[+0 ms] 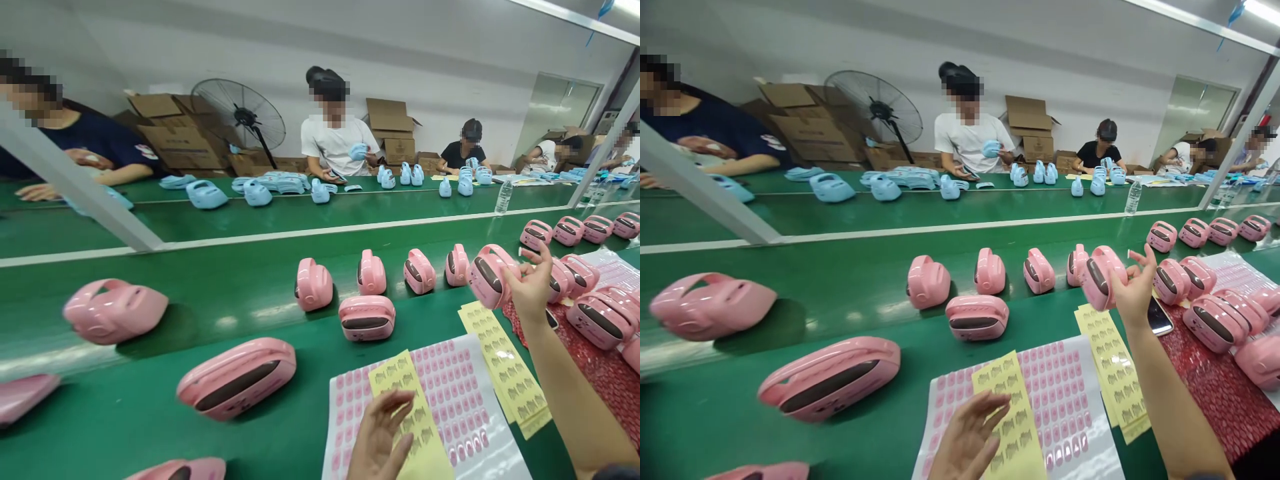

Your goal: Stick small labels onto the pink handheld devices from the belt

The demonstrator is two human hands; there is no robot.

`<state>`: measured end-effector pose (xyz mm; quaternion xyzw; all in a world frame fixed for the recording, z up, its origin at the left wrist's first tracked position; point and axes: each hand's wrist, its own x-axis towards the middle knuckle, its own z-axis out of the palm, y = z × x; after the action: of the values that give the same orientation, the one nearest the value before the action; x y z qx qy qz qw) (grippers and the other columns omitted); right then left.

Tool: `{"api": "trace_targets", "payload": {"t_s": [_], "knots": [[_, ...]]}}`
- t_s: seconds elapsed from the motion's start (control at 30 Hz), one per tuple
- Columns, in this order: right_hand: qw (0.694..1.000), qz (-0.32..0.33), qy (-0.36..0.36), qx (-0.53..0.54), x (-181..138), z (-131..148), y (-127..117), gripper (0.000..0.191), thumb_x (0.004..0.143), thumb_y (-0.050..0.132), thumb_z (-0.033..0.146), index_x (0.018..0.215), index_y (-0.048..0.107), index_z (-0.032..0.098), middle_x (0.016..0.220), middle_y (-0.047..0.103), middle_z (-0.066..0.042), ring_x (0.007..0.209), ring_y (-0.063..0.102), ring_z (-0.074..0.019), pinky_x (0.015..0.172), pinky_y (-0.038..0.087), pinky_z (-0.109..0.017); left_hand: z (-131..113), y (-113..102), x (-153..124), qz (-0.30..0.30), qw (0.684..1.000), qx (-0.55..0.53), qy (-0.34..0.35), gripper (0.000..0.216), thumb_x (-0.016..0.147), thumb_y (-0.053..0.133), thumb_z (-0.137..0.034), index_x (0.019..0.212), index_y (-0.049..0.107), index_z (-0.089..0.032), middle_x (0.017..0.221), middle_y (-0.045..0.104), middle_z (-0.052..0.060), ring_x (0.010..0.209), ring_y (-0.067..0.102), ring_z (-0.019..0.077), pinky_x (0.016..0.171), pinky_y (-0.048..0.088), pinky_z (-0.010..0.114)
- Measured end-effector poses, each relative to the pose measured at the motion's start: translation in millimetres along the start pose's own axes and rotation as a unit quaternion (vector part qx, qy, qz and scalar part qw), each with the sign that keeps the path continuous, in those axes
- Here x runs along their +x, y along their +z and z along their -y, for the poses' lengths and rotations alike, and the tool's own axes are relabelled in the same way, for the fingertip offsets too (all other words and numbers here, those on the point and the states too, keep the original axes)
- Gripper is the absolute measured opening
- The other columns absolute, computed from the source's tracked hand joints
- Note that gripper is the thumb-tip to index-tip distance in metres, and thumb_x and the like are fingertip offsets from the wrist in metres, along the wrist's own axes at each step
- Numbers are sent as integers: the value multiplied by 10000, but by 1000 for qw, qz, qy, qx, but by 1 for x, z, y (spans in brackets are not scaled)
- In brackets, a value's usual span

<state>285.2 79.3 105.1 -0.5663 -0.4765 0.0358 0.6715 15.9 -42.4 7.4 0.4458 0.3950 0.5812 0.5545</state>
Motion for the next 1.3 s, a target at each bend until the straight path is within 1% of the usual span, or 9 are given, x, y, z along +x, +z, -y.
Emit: {"api": "trace_targets", "payload": {"t_s": [0.13, 0.2, 0.27, 0.4, 0.5, 0.73, 0.9, 1.17, 1.3], "knots": [[949, 101, 186, 234, -76, 55, -6, 646, 692, 611, 293, 1268, 320, 297, 1082, 417, -60, 635, 496, -92, 575, 502, -251, 9, 25, 4, 106, 983, -138, -65, 759, 555, 743, -531, 1235, 471, -334, 1280, 530, 86, 1205, 444, 331, 983, 360, 489], [905, 170, 257, 293, -113, 73, -1, 645, 679, 625, 308, 1256, 336, 304, 1069, 433, -57, 572, 491, -79, 516, 491, -243, 26, 23, -2, 171, 970, -151, -88, 859, 483, 692, -672, 1226, 500, -286, 1254, 548, 113, 1217, 415, 372, 967, 359, 525], [875, 214, 290, 323, -143, 83, 4, 620, 699, 616, 326, 1255, 344, 301, 1066, 448, -56, 597, 526, -95, 571, 509, -277, 42, 6, -13, 206, 963, -160, -65, 1074, 221, 672, -766, 1169, 557, -273, 1151, 615, 119, 1163, 453, 424, 908, 406, 553], [914, 207, 234, 260, -169, 78, -1, 489, 723, 613, 331, 1176, 436, 287, 994, 503, -39, 791, 526, -155, 778, 471, -335, 44, -39, -31, 125, 971, -161, -123, 984, 304, 594, -823, 1159, 553, -338, 1121, 641, 81, 1177, 446, 412, 889, 410, 571], [931, 228, 210, 191, -171, 66, -14, 315, 748, 594, 320, 1046, 509, 264, 860, 526, -19, 842, 521, -169, 829, 435, -342, 22, -53, -31, 64, 970, -214, -96, 976, 312, 627, -796, 1181, 530, -363, 1176, 619, 55, 1246, 360, 408, 924, 383, 568], [891, 344, 269, 124, -189, 45, -47, 328, 736, 615, 315, 1042, 519, 247, 850, 528, -12, 662, 551, -127, 665, 484, -307, -5, -25, -23, -37, 929, -338, -147, 814, 462, 739, -619, 1201, 503, -373, 1204, 608, 39, 1227, 404, 367, 895, 435, 531], [870, 411, 270, 47, -197, 37, -64, 87, 686, 641, 292, 692, 612, 210, 809, 545, -25, 776, 574, -177, 697, 487, -325, 2, -13, -20, -55, 907, -374, -186, 671, 506, 776, -522, 1119, 561, -353, 1116, 653, 25, 1137, 509, 328, 857, 481, 485], [817, 538, 205, -36, -201, 43, -70, 136, 724, 504, 131, 727, 602, 225, 690, 571, 1, 662, 539, -162, 609, 413, -291, 20, -13, -19, -91, 894, -379, -221, 459, 580, 782, -394, 991, 616, -272, 857, 695, 32, 885, 632, 289, 635, 562, 383], [793, 535, 283, -66, -206, 42, -63, 111, 688, 550, 119, 731, 587, 214, 641, 562, 16, 611, 541, -152, 573, 407, -272, 21, -13, -20, -98, 888, -387, -228, 405, 611, 762, -388, 970, 618, -268, 747, 680, 4, 794, 643, 254, 617, 556, 359]]}}
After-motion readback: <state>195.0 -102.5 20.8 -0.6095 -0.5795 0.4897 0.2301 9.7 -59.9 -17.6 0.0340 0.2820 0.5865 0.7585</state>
